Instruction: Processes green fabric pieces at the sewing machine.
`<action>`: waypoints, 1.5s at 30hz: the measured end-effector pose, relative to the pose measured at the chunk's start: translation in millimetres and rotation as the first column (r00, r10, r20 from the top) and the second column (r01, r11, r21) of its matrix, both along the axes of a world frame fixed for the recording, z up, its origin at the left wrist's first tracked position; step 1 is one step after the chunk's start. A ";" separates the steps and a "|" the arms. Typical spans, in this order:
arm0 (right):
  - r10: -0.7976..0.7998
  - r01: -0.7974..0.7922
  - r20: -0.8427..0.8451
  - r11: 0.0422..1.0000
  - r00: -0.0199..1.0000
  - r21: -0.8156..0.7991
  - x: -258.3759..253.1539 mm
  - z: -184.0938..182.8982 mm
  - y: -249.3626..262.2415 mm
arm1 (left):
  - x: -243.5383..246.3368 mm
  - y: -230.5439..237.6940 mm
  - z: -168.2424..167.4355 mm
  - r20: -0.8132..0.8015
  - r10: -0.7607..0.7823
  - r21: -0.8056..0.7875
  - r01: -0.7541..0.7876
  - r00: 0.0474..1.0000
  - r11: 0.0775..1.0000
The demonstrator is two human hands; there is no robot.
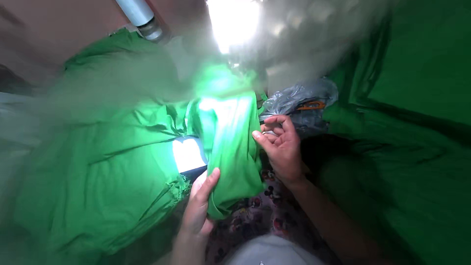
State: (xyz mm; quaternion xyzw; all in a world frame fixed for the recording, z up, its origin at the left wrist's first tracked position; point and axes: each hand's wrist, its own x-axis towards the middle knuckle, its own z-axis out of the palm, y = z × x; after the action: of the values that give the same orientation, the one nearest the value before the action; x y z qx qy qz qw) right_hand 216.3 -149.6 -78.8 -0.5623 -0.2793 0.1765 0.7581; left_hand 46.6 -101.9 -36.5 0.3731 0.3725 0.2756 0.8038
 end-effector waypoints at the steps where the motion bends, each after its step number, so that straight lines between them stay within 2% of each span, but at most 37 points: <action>1: 0.020 -0.020 0.003 1.000 1.000 0.004 0.1 0.4 -0.1 | -0.8 1.1 0.4 0.019 0.017 0.002 -0.017 1.000 1.000; 6: 0.113 -0.113 -0.008 0.993 0.994 -0.029 -1.3 0.7 0.7 | 4.4 -2.0 -2.3 -0.059 0.154 -0.014 -0.155 0.986 0.988; 11: 0.072 -0.079 -0.070 0.992 0.995 -0.096 -15.0 -3.1 -7.2 | 4.3 2.9 -5.7 -0.125 0.228 0.040 -0.225 0.965 0.974; 19: 0.001 -0.002 0.026 1.000 1.000 0.016 -21.8 -20.7 -4.0 | 2.8 6.7 -6.2 -0.165 0.302 0.140 -0.280 0.939 0.950; 23: 0.033 -0.033 -0.034 0.999 0.999 -0.014 -22.4 -18.4 -6.8 | 0.6 11.5 -6.0 -0.164 0.365 0.153 -0.342 0.916 0.927; 30: 0.028 -0.033 -0.079 0.998 0.996 -0.055 -27.7 -16.8 -16.0 | -2.1 24.3 -3.0 -0.169 0.411 0.210 -0.375 0.896 0.903; 45: 0.051 -0.052 -0.027 0.998 0.998 -0.046 -25.5 -19.3 -21.4 | -3.8 26.9 -2.0 -0.184 0.399 0.266 -0.345 0.899 0.900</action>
State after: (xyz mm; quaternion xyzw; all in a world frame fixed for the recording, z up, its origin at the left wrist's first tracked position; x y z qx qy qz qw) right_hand 190.8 -171.0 -98.2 -0.5700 -0.2800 0.2096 0.7435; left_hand 42.9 -75.0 -38.6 0.4135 0.4952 0.4196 0.6385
